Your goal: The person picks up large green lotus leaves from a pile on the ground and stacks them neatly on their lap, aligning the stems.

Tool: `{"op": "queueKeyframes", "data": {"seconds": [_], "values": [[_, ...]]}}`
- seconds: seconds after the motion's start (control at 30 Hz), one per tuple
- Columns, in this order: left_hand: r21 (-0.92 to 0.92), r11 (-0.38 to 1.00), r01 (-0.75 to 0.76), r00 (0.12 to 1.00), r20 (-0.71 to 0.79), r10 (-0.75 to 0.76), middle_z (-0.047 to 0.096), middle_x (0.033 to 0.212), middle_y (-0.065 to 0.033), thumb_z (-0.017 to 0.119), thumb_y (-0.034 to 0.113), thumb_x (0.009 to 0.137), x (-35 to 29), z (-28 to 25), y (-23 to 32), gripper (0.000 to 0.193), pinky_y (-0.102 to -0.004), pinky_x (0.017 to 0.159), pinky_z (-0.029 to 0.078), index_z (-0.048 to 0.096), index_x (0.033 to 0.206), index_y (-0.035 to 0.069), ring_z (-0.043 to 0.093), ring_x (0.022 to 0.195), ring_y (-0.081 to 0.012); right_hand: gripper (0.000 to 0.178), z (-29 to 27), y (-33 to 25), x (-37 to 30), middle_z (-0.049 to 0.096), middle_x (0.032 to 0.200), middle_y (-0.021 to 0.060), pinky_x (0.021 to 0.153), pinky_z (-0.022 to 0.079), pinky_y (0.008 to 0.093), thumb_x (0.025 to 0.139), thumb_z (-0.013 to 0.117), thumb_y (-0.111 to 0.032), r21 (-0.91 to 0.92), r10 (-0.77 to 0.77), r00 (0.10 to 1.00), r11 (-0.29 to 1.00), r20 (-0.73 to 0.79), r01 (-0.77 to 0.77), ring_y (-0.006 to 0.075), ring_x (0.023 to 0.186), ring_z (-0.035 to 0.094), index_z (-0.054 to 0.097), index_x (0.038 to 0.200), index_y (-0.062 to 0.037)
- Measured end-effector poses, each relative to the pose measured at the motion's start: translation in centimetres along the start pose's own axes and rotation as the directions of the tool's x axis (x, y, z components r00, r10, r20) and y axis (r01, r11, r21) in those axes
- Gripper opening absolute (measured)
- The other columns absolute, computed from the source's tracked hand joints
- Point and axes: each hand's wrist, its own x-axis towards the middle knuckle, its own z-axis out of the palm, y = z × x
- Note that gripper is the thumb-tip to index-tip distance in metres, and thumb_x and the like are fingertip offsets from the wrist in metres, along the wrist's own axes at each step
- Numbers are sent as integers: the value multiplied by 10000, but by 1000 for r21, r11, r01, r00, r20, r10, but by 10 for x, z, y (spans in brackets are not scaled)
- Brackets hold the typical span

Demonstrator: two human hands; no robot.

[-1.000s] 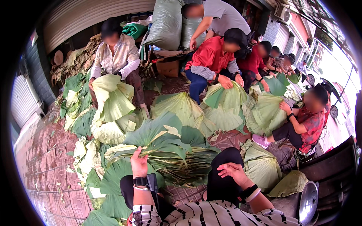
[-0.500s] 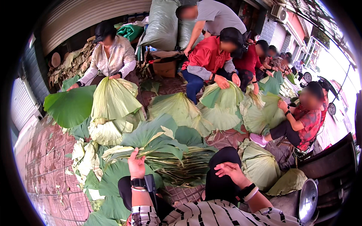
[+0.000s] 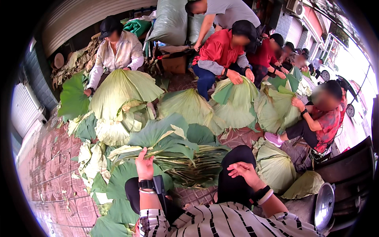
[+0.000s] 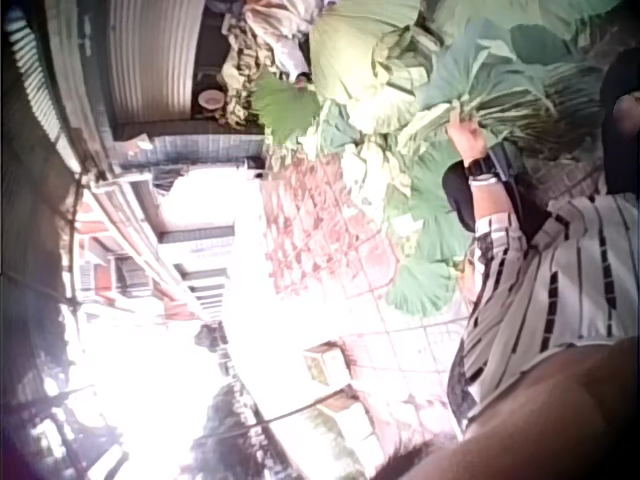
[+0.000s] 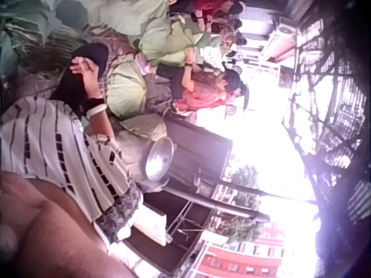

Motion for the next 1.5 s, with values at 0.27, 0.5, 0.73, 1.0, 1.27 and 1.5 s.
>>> {"op": "queueKeyframes", "data": {"seconds": [0.27,0.5,0.73,1.0,1.27,1.5], "values": [[83,995,-60,998,27,58,668,964,-11,723,124,860,-16,-1,7,156,-352,822,467,660,997,86,628,920,-163,316,27,-28,9,718,1039,107,793,548,294,1015,560,-253,-223,-73,997,972,2,71,169,922,695,673,1115,25],[159,984,-84,990,127,64,659,971,-37,698,78,876,-25,13,5,166,-400,910,486,626,1025,67,634,969,-194,255,123,-78,78,673,1113,128,831,530,362,896,698,-179,-540,-619,695,467,366,700,307,990,655,669,1108,-40],[236,971,32,984,164,-72,670,990,-13,763,93,816,-30,2,4,308,-312,803,468,616,1085,61,632,934,-147,549,203,-57,132,537,1402,127,1086,365,442,876,689,-389,-624,-519,654,264,550,735,319,1300,478,579,1319,-84],[278,959,58,965,231,-126,686,1057,-12,751,74,844,-32,-1,5,319,-289,849,479,630,1139,46,633,962,-127,670,214,-44,146,459,1479,171,1110,378,409,873,695,-426,-630,-290,746,405,599,663,341,1346,453,503,1412,-77],[333,941,60,960,238,-146,698,1074,-39,735,65,847,-26,12,11,315,-305,914,480,645,1144,13,645,998,-152,186,204,-52,156,658,820,172,632,507,423,849,634,-116,-560,-472,711,440,521,702,357,702,648,621,1007,-18],[204,979,-13,1000,-15,17,695,987,-87,691,69,840,2,0,20,176,-336,869,504,644,991,-8,665,966,-201,269,130,-66,236,676,756,144,627,496,305,909,614,-164,-658,-587,810,606,8,446,174,639,613,670,1096,21]]}}
